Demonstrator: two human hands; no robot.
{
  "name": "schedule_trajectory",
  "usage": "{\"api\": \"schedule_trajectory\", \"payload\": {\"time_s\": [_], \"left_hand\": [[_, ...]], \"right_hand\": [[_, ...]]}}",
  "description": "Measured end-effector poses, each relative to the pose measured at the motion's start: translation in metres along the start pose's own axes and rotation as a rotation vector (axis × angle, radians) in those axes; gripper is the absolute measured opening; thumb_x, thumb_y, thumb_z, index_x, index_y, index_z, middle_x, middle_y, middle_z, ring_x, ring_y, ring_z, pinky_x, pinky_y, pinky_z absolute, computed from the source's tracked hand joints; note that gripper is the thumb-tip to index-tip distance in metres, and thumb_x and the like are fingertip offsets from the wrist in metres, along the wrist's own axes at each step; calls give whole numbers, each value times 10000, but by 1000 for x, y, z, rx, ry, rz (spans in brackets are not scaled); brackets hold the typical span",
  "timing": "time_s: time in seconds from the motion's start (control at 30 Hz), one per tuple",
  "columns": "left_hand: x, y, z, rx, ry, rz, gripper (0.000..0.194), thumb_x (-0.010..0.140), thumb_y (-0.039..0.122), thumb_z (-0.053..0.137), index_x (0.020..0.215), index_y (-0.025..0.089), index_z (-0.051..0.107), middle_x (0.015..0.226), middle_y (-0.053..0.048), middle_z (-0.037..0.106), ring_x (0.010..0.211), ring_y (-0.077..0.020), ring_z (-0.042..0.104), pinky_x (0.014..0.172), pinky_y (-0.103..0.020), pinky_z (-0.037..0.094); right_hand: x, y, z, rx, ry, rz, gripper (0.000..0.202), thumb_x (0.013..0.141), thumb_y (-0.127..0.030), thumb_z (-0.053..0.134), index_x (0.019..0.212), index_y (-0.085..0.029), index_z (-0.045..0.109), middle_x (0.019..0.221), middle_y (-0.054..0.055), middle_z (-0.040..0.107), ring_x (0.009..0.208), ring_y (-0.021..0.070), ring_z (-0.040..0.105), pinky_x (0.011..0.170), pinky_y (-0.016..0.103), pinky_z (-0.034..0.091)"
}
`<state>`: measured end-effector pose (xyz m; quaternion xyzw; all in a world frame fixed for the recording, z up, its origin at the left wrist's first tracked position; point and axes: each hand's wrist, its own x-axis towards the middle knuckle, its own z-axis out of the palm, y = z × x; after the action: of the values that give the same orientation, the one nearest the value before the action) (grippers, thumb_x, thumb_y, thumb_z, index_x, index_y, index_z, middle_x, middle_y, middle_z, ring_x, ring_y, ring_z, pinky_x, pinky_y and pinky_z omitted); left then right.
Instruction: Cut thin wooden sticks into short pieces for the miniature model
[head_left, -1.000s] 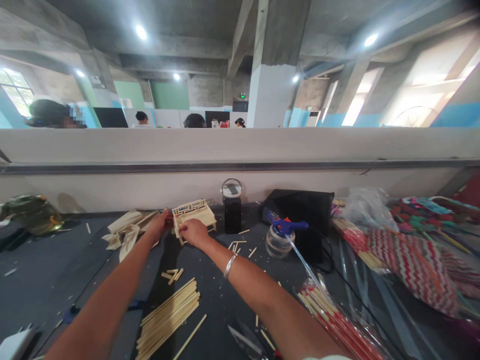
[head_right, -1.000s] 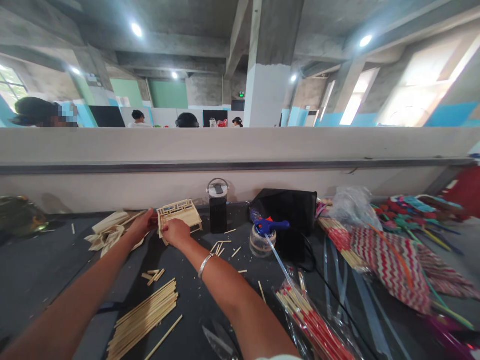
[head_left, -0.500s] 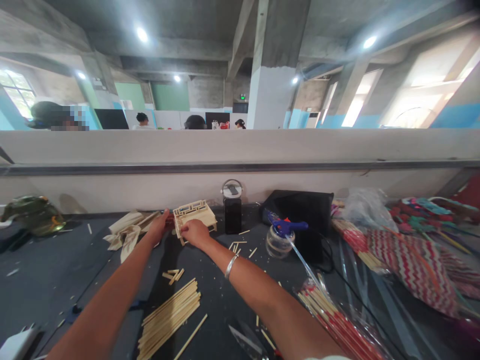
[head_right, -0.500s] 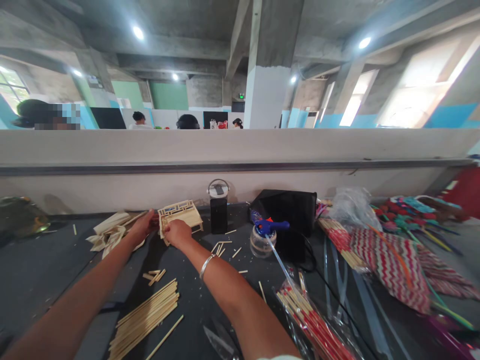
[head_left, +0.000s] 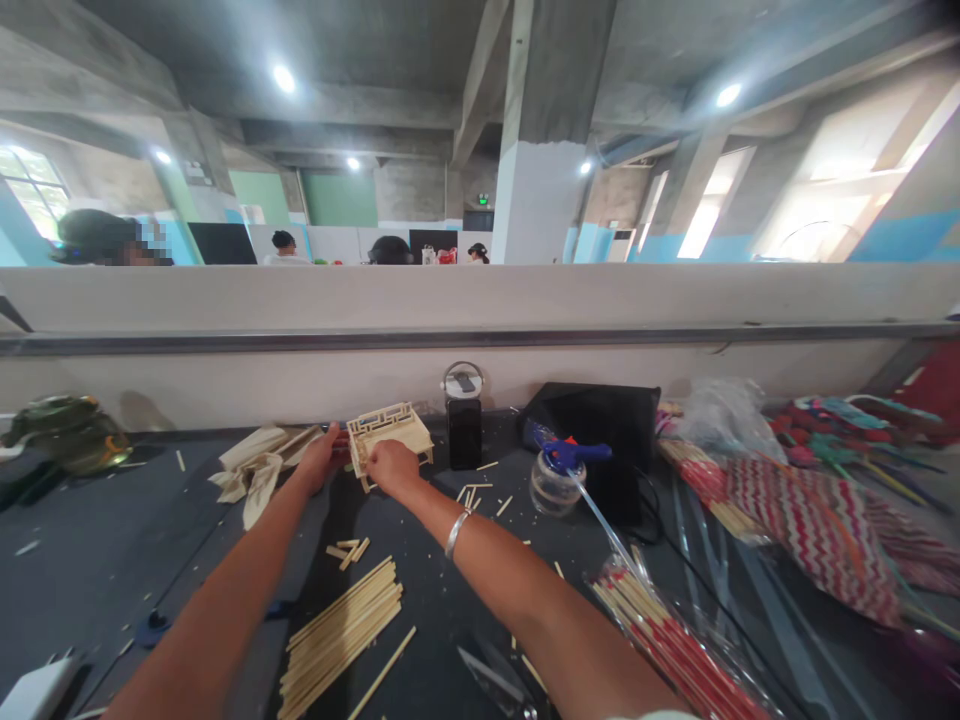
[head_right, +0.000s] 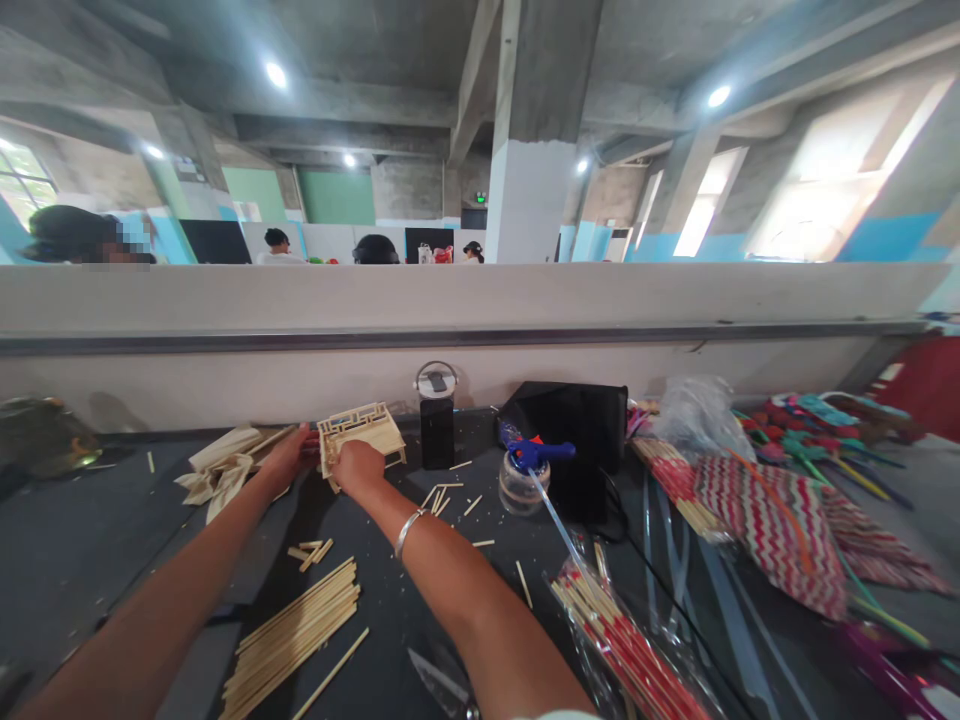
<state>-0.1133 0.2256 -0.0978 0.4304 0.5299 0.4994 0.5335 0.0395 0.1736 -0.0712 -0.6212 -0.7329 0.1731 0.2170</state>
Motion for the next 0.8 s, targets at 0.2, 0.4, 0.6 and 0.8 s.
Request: {"api": "schedule_trajectory", "payload": {"time_s": [0.2,0.4,0.6,0.8], "left_hand": [[-9,11,-4,19,181,57,211,807,341,551,822,138,607,632,-16,611,516,-126,564,564,-267,495],[-79,34,2,15,238,203,181,763,345,589,838,187,638,712,0,632,647,-144,583,659,-269,496],[-200,8,69,-6,-85,170,368,726,492,645,958,212,698,932,-71,705,903,-244,636,832,-341,499],[-267,-16,114,-298,-146,3,263,736,459,663,876,240,699,780,-54,662,760,-192,623,724,-310,494]], "right_hand": [[-14,10,-20,149,63,150,207,726,-155,582,879,-125,719,1005,156,707,990,258,642,732,274,462],[-83,49,-54,527,-24,225,215,786,-287,502,719,-144,648,615,30,633,561,119,602,442,183,359],[-176,61,-65,1093,-179,302,222,675,-378,596,619,-180,514,527,-54,458,422,48,396,357,158,179],[-240,62,-45,1064,-227,393,187,666,-381,615,697,-203,566,446,-72,438,371,67,329,369,194,205]]}}
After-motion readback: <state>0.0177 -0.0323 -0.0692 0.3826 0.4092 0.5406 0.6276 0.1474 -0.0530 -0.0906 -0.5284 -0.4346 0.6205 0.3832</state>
